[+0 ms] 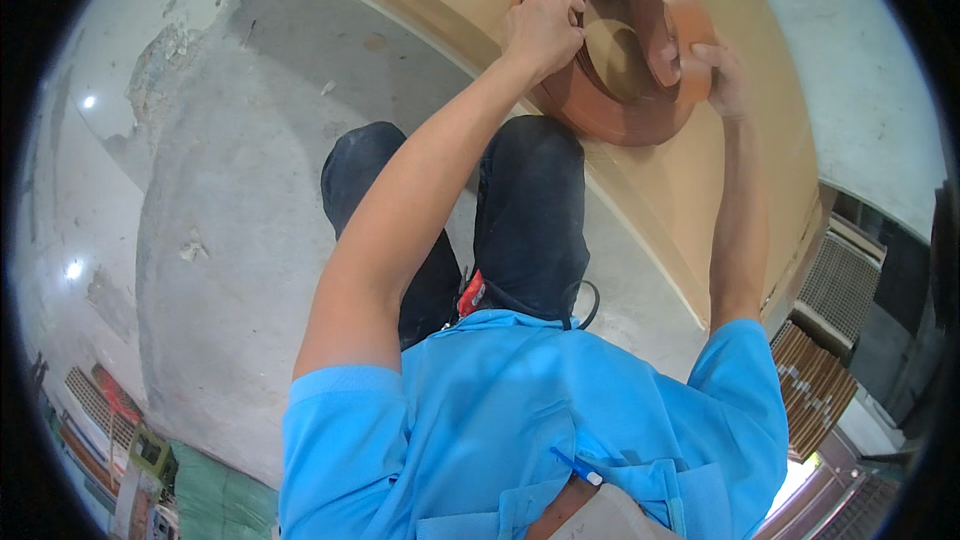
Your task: The person pulls a long copper strip from a metal fixture, straightens it, and coils it into a compact spiral. The coiled strip is then placed on a wooden board.
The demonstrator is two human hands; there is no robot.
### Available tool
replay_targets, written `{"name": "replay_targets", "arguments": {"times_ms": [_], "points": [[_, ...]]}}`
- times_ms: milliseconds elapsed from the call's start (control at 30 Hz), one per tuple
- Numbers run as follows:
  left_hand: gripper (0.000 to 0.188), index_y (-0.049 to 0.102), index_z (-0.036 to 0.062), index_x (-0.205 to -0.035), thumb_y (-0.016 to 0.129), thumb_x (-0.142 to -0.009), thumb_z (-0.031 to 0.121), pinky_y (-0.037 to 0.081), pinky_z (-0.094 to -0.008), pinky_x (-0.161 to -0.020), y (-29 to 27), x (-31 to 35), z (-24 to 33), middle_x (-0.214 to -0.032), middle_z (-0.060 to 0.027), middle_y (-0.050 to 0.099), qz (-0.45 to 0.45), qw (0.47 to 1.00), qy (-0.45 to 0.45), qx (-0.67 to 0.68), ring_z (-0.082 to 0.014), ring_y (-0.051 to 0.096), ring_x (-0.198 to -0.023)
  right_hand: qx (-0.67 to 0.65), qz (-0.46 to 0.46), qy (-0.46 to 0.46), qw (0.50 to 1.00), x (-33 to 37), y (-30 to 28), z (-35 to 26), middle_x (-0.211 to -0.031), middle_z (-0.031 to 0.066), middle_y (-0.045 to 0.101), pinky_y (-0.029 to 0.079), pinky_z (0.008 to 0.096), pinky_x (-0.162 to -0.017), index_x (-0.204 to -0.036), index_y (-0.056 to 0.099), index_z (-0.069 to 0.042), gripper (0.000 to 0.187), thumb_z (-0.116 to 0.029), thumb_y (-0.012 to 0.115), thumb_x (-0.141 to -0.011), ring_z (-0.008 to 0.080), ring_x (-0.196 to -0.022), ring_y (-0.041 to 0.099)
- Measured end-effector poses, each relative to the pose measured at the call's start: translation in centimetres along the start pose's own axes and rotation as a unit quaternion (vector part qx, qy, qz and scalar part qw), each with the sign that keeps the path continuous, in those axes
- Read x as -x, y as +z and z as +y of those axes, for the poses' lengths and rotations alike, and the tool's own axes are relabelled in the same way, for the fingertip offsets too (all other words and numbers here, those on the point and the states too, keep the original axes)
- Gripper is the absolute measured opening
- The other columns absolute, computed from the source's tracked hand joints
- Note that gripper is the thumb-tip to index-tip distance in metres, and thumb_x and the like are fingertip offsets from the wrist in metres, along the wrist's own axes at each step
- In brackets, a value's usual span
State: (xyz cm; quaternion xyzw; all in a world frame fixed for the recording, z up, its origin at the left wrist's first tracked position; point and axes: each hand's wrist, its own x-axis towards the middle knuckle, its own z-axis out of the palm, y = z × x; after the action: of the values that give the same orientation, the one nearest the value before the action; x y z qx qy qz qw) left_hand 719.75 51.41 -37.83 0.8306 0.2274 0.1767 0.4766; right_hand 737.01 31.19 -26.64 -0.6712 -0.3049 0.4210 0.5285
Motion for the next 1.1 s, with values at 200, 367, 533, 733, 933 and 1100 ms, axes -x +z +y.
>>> {"name": "replay_targets", "arguments": {"times_ms": [200, 367, 533, 733, 933, 1100], "points": [[0.035, 0.071, 0.0113, -0.115, 0.075, -0.083, 0.024, 0.055, -0.0436, -0.087, 0.4, -0.1, 0.8, -0.103, -0.0074, 0.075, -0.008, 0.999, -0.032, -0.034, -0.0292, 0.071, -0.1, 0.104, -0.066, 0.039, 0.992, -0.2, 2.1, -0.7, -0.101, 0.0102, 0.074, 0.056, 0.0294, -0.079, -0.125, 0.063, 0.001, 0.036, -0.021, 0.062, -0.096, 0.0151, -0.089, 0.068], [0.038, 0.066, 0.0105, -0.117, 0.073, -0.082, 0.024, 0.055, -0.044, -0.086, 1.7, 0.4, 0.8, -0.112, -0.0085, 0.071, 0.018, 0.991, 0.003, -0.13, -0.0286, 0.071, -0.102, 0.205, -0.06, 0.046, 0.976, -0.2, 3.9, -0.5, -0.105, 0.0078, 0.073, 0.054, 0.0303, -0.087, -0.129, 0.061, 0.001, 0.038, -0.023, 0.063, -0.098, 0.0143, -0.096, 0.068], [0.039, 0.066, 0.0121, -0.117, 0.073, -0.081, 0.025, 0.056, -0.043, -0.084, 1.5, 0.2, -0.2, -0.111, -0.0078, 0.07, 0.018, 0.991, 0.059, -0.117, -0.0283, 0.07, -0.099, 0.23, -0.062, -0.002, 0.971, -0.2, 4.9, 0.4, -0.105, 0.0064, 0.073, 0.052, 0.0318, -0.091, -0.13, 0.06, 0.001, 0.039, -0.024, 0.063, -0.099, 0.0147, -0.097, 0.067], [0.031, 0.071, 0.0141, -0.112, 0.07, -0.084, 0.027, 0.055, -0.0428, -0.084, 1.2, -0.1, -0.3, -0.108, -0.0071, 0.07, 0.002, 0.99, 0.06, -0.125, -0.0288, 0.07, -0.097, 0.251, -0.101, 0.019, 0.963, -1.8, 4.2, 0.5, -0.11, 0.0078, 0.07, 0.052, 0.0319, -0.091, -0.137, 0.055, 0.002, 0.048, -0.025, 0.065, -0.099, 0.0136, -0.102, 0.065], [0.027, 0.079, 0.0249, -0.111, 0.069, -0.089, 0.037, 0.056, -0.0418, -0.09, 0.3, 0.3, -0.3, -0.112, -0.0056, 0.07, -0.042, 0.984, 0.107, -0.139, -0.0282, 0.07, -0.101, 0.207, -0.089, 0.028, 0.974, -2.4, 3.8, -1.3, -0.107, 0.0091, 0.071, 0.053, 0.0321, -0.088, -0.127, 0.061, 0.0, 0.037, -0.021, 0.065, -0.097, 0.0174, -0.099, 0.067], [0.026, 0.081, 0.0301, -0.109, 0.07, -0.088, 0.041, 0.055, -0.0406, -0.096, -0.7, -0.1, -0.1, -0.127, -0.0024, 0.065, -0.132, 0.962, 0.136, -0.195, -0.0249, 0.069, -0.111, 0.198, -0.087, 0.036, 0.976, -2.5, 3.7, -3.0, -0.104, 0.0066, 0.071, 0.054, 0.0312, -0.086, -0.123, 0.062, 0.001, 0.035, -0.017, 0.066, -0.093, 0.014, -0.095, 0.067]]}}
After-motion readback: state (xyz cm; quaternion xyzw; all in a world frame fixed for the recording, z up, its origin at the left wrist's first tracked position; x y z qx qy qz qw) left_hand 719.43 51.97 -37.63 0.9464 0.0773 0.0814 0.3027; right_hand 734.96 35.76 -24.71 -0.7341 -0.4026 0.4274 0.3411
